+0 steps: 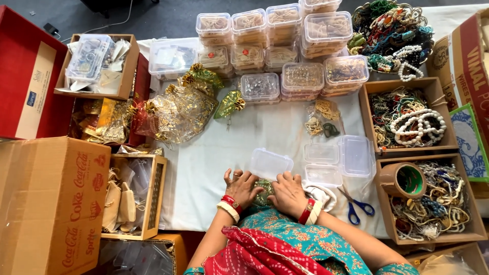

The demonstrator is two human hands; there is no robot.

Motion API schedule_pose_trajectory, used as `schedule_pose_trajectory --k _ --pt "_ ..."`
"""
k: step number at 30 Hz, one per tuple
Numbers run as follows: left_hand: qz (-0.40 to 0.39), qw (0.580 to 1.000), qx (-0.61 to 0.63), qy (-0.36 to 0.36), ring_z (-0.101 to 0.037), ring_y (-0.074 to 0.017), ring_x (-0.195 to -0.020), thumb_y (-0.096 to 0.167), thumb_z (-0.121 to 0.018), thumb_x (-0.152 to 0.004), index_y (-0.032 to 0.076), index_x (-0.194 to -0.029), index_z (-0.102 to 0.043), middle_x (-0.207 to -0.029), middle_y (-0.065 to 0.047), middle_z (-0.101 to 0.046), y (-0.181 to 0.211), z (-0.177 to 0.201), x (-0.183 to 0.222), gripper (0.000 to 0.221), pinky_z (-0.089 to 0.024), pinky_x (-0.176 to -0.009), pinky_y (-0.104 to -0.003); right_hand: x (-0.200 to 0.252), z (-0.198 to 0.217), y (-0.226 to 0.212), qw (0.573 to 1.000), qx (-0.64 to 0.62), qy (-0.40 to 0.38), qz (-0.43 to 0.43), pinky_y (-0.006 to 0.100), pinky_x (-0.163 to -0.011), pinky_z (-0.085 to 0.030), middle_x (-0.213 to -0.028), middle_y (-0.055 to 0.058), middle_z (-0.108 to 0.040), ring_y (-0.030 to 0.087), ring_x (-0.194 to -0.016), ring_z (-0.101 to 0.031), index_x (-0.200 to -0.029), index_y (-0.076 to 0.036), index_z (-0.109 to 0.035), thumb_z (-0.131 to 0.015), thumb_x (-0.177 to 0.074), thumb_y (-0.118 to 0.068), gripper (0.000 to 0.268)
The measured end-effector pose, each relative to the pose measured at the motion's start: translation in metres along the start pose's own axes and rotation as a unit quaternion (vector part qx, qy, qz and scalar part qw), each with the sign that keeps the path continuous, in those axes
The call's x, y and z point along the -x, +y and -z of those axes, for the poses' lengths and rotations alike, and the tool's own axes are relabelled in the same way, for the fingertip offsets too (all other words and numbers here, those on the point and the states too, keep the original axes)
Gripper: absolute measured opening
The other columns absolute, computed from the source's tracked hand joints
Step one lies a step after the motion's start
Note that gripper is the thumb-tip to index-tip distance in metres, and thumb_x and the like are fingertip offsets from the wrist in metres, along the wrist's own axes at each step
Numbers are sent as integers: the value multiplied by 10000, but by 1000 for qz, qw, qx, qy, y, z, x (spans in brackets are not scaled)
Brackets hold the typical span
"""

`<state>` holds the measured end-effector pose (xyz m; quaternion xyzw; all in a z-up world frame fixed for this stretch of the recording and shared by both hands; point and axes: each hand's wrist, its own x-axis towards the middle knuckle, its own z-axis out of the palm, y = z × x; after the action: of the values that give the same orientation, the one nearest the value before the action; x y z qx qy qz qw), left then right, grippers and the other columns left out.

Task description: Packing jewelry items and craft supplies into small plastic containers.

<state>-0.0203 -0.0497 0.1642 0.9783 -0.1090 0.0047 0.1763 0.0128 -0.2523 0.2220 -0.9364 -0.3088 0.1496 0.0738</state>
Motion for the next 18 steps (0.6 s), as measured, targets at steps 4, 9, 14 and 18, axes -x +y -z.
schedule_pose_trajectory --k 4,9,14,18 --pt "2 997 -49 58 -476 -218 -1195 451 -660 -943 277 -1094 -682 -1038 59 -612 -7 -29 0 232 -138 -1112 -572 -11 -21 6 999 18 34 -5 465 -871 -322 -1045 67 -589 257 -1107 -489 -999 -116 -705 -768 -812 -393 340" --pt "36 969 -95 225 -467 -221 -1214 438 -694 -868 242 -1121 -654 -1134 23 -641 -12 -35 -8 323 -205 -1092 -573 -33 -27 13 986 -15 168 -7 459 -854 -309 -1033 34 -596 234 -1062 -499 -1114 -185 -723 -789 -767 -346 388" --pt "68 957 7 281 -483 -276 -1234 362 -717 -882 154 -1204 -644 -1254 -102 -637 -43 -33 -17 390 -305 -1063 -524 -37 -24 24 976 -85 201 6 450 -878 -305 -1056 31 -609 230 -1076 -505 -1113 -178 -720 -816 -735 -339 422" --pt "122 956 169 206 -594 -300 -1168 146 -683 -939 125 -1267 -692 -1260 -103 -706 -81 -50 -16 328 -441 -1042 -431 -36 -35 41 949 -177 263 13 419 -869 -364 -1106 63 -621 258 -1107 -530 -1149 -160 -709 -822 -788 -319 410"
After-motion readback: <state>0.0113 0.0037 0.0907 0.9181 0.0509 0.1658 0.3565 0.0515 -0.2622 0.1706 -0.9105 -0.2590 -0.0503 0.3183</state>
